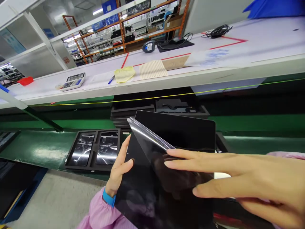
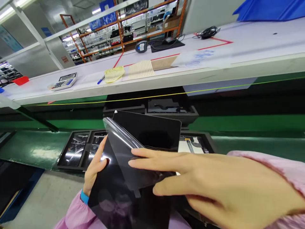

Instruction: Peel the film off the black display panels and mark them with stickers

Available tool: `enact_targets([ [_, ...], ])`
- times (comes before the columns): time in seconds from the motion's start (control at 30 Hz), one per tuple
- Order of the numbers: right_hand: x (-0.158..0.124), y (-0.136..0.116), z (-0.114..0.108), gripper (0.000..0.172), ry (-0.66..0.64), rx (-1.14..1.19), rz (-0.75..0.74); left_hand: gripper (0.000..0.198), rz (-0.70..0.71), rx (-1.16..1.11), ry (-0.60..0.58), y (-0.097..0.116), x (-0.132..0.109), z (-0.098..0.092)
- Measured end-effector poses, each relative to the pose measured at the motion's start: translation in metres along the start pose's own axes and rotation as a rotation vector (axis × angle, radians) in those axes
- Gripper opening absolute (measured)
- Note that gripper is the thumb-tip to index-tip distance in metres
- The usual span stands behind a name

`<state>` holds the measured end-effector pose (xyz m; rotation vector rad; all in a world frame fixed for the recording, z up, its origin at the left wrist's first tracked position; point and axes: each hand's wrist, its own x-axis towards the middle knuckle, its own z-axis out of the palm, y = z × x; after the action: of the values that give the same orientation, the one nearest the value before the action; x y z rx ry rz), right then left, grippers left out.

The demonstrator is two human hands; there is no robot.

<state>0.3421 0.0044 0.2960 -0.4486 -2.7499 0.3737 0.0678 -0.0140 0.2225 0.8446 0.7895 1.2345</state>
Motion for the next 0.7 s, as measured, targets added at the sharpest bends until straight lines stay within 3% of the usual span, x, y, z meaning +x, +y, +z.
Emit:
enact_targets([
  [0.07,0.003,0.002,-0.013,0.058,-0.146,-0.021,-0.104,0.060,0.023,0.018,0.013,-0.003,-0.003,-0.006],
  [0.33,0.011,-0.014,-0.018,0.040,-0.113,-0.039,-0.146,0.048,0.053,0.030,0.077,-0.012,-0.012,-0.025],
  [0.4,0.014,-0.015,-0.014,0.029,-0.074,-0.056,-0.137,0.048,0.054,0.030,0.084,-0.011,-0.011,-0.022],
  [0.57,0.024,0.004,-0.008,0.028,0.279,-0.139,-0.022,0.057,0.105,0.036,0.131,-0.005,0.001,0.001],
  [0.63,0.025,0.017,-0.012,0.025,0.303,-0.067,-0.038,0.061,0.100,0.008,0.147,-0.003,0.008,0.010],
  [0.7,0.023,0.029,-0.021,0.031,0.235,0.077,-0.032,0.062,0.079,-0.016,0.158,-0.002,0.014,0.015],
])
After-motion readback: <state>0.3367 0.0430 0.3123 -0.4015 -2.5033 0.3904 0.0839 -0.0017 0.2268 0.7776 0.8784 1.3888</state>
